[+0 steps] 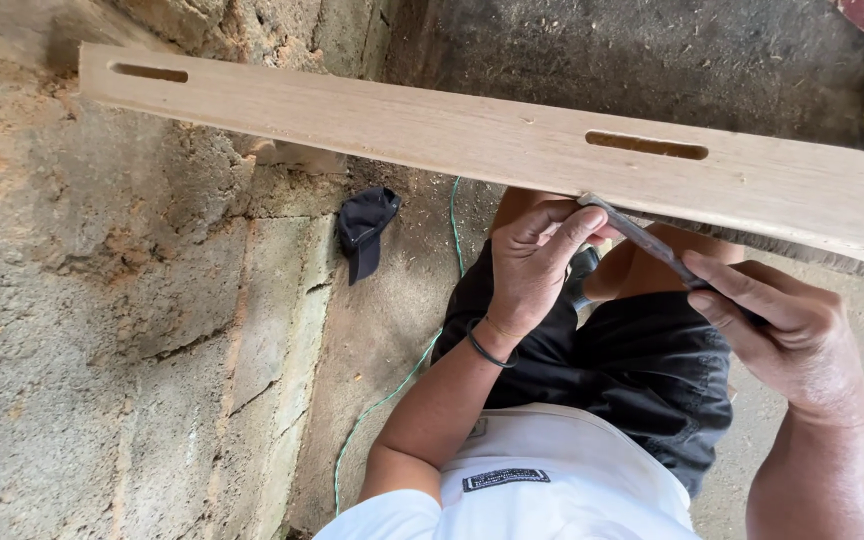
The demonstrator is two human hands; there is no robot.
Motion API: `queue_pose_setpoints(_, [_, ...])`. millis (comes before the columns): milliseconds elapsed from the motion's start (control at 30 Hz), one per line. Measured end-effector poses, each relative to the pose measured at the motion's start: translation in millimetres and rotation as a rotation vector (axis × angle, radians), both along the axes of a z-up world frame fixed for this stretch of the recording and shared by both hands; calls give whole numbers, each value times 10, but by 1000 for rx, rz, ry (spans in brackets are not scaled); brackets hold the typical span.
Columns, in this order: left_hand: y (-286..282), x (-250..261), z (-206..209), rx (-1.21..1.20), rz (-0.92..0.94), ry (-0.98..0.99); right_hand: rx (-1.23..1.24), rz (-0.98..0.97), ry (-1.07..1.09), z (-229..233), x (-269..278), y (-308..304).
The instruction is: The person uses a chisel to carve and smooth the surface of a long wooden plank resting on a workbench. They repeatedly scrape the wood to remove shavings and occasionally wipe the surface with their hand.
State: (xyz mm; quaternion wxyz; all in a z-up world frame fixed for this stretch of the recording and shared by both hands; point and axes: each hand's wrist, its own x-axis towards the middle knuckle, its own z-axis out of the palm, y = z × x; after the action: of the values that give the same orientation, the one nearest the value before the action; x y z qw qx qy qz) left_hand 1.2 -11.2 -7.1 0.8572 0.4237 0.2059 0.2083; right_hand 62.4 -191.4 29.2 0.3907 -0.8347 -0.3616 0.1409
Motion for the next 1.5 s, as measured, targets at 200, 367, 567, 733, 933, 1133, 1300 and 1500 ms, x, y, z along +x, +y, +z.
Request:
queue_pose_setpoints(200, [-44,27,7,3,5,22,5,-7,39,8,14,-50])
queue_pose_setpoints(367, [43,-11,-13,-3,14,52,-17,11,18,52,4,58])
queue_pose_setpoints(567, [218,-81,16,121,63,21,104,157,-11,153,13,337])
queue_pose_setpoints(733, [183,-69,-30,104,120,41,151,174,-31,146,-5,309])
queue_pose_setpoints(933, [-92,47,-62,-50,-23,-28,15,-14,41,128,-60,-19])
queue_pose_setpoints(1133, [-10,0,23,-60,-36,27,-21,-28,39,107,-48,2])
queue_pose_setpoints(1300, [36,-5,-2,20,38,-59,40,68,58,145,-24,113])
queue_pose_setpoints(1500, [154,-51,95,170,101,89,45,86,53,232,-33,269])
